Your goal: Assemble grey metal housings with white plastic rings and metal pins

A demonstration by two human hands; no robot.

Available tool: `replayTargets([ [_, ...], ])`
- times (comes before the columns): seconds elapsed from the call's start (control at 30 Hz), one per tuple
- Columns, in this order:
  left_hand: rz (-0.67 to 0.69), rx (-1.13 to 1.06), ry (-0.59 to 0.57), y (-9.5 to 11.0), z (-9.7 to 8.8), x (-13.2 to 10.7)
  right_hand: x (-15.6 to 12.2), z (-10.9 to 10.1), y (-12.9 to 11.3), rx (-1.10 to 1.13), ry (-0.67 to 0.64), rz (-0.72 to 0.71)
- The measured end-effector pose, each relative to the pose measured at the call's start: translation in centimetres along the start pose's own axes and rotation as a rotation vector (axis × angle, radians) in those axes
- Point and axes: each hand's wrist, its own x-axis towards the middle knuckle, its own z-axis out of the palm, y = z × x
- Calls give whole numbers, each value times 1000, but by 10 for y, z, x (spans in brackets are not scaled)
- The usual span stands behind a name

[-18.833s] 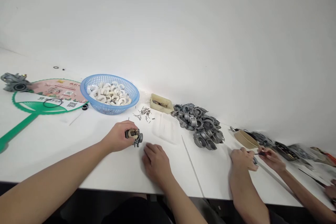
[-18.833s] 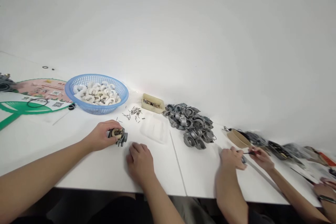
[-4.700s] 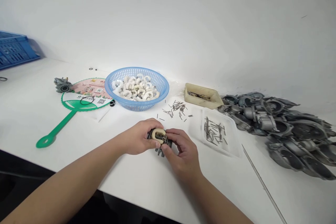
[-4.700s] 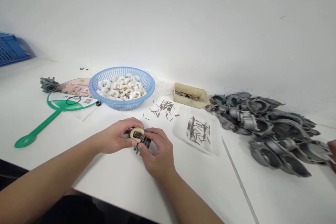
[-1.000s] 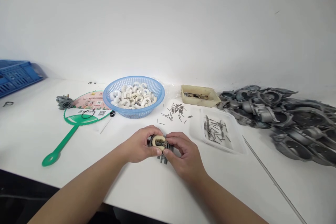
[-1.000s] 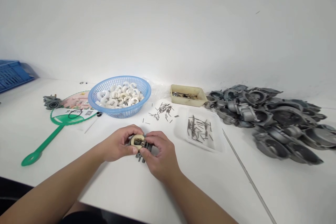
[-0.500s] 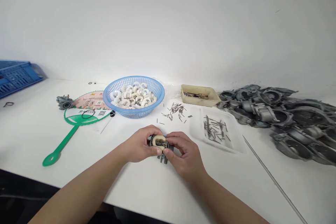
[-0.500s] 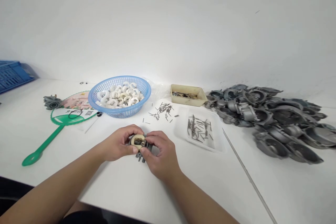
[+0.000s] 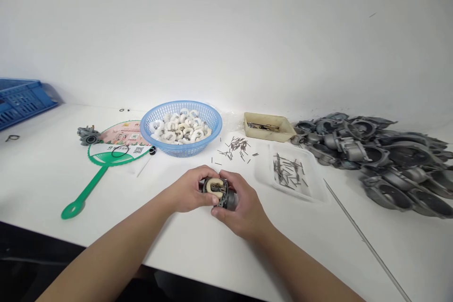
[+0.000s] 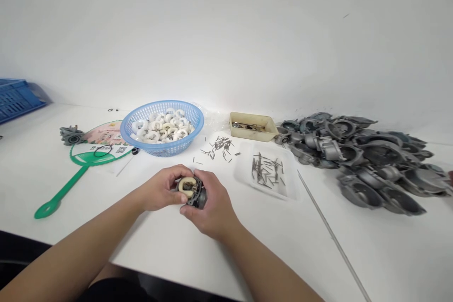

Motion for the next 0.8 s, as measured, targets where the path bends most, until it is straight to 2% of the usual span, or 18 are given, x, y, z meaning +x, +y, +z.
replayTargets([
  [0.33, 83, 45, 21, -6, 1, 4, 2, -2, -16, -9, -5, 114],
  [0.53, 95, 15, 111, -11, 0, 6, -6, 3, -13, -17, 152, 227],
  [0.67, 98, 3, 156, -9, 1, 3, -28, -6, -17, -14, 217, 273],
  [0.8, 54, 69, 143, -12, 4, -2, -72, -30, -24, 93, 353, 266],
])
